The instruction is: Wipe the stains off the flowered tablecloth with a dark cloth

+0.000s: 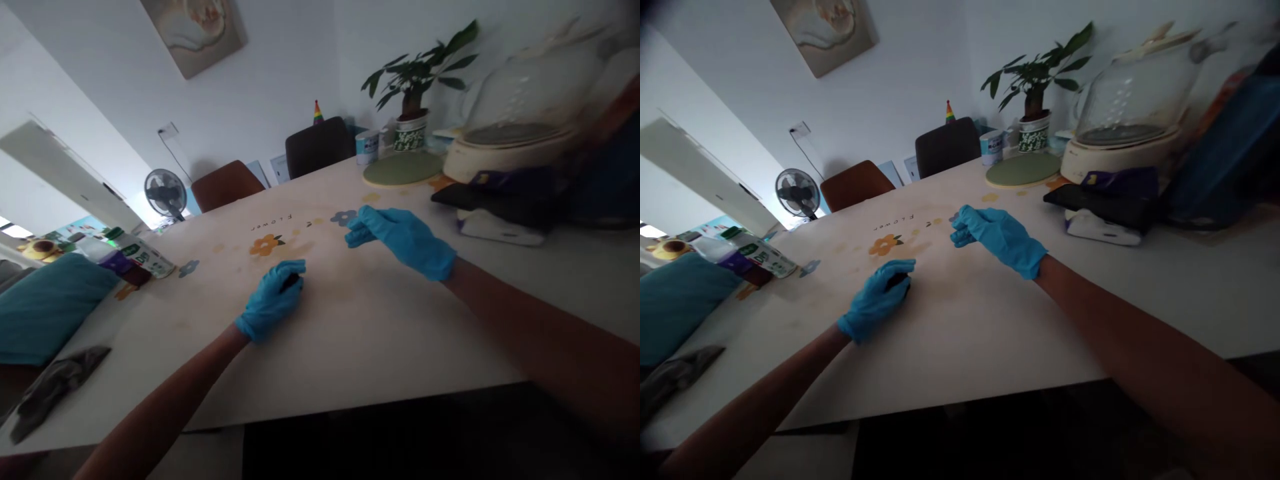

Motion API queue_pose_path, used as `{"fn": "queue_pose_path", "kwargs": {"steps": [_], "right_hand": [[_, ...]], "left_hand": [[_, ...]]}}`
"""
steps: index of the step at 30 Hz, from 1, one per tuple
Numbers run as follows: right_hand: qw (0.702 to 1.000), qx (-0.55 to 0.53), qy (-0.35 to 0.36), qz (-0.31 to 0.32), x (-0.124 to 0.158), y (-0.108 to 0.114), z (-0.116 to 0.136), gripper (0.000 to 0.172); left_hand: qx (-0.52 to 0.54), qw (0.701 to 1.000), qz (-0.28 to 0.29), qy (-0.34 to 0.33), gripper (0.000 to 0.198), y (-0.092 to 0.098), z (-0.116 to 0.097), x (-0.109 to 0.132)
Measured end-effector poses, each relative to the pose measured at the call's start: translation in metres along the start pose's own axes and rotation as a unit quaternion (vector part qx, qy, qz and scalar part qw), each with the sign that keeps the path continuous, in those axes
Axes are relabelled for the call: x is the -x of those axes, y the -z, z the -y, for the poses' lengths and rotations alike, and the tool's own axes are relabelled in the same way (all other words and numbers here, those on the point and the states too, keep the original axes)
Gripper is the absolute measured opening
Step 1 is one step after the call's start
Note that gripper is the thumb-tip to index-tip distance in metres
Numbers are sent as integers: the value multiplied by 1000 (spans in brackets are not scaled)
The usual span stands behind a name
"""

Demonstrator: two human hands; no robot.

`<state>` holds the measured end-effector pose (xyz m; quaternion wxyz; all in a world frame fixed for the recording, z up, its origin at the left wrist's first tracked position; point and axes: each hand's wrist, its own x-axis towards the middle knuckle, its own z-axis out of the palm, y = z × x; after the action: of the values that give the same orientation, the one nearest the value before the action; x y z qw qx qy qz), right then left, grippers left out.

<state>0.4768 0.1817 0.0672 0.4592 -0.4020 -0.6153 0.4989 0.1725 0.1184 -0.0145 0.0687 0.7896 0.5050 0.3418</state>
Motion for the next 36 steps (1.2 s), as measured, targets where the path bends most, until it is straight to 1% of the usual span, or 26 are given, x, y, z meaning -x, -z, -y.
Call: {"fn": "queue_pose_path", "kwargs": {"steps": [2, 3, 5, 7, 8, 10, 12, 13, 15, 18, 20, 22, 24, 26, 29, 31, 33, 36], "right_hand": [[1000, 4, -6, -4, 0, 0, 0, 45], [1000, 6, -7, -4, -1, 0, -1, 46], [1000, 11, 1, -4, -3, 2, -6, 47], [1000, 15, 15, -1, -6, 3, -11, 48], [1000, 17, 20, 0, -7, 4, -13, 50], [999, 25, 26, 2, -8, 5, -17, 54], [999, 36, 25, 1, -9, 6, -19, 58], [999, 41, 23, -2, -9, 7, -19, 58], [999, 48, 19, -8, -10, 7, -19, 59], [999, 48, 13, -13, -11, 8, -20, 56], [999, 44, 9, -9, -12, 8, -21, 52], [999, 35, 7, -4, -12, 8, -23, 48], [1000, 17, 5, -1, -13, 8, -25, 45], [1000, -3, 5, 3, -14, 8, -27, 44], [1000, -11, 3, 14, -14, 8, -28, 44], [1000, -6, 1, 19, -14, 7, -27, 45], [1000, -3, -2, 20, -13, 6, -26, 45], [1000, -8, -8, 15, -13, 4, -24, 44]], "left_hand": [[1, 995, 12, -103, 25, -11, -21, 11], [-7, 990, 26, -142, 26, -16, -31, 14], [-37, 975, 76, -204, 27, -24, -49, 16], [-56, 958, 142, -243, 31, -31, -63, 10], [-61, 951, 168, -254, 36, -34, -67, 6], [-74, 943, 200, -255, 46, -40, -72, -5], [-95, 942, 212, -241, 47, -45, -68, -19], [-107, 943, 216, -228, 47, -45, -62, -27], [-133, 950, 219, -181, 46, -43, -42, -45], [-183, 959, 204, -65, 47, -31, 0, -77], [-215, 957, 195, 17, 48, -20, 27, -98], [-231, 951, 186, 85, 49, -12, 47, -115], [-241, 946, 180, 122, 46, -6, 56, -126], [-249, 943, 177, 131, 40, -2, 57, -131], [-256, 943, 163, 136, 38, 1, 49, -127], [-256, 946, 147, 132, 39, 5, 40, -115], [-243, 955, 137, 100, 38, 8, 29, -94], [-205, 969, 138, 13, 38, 12, 9, -47]]}}
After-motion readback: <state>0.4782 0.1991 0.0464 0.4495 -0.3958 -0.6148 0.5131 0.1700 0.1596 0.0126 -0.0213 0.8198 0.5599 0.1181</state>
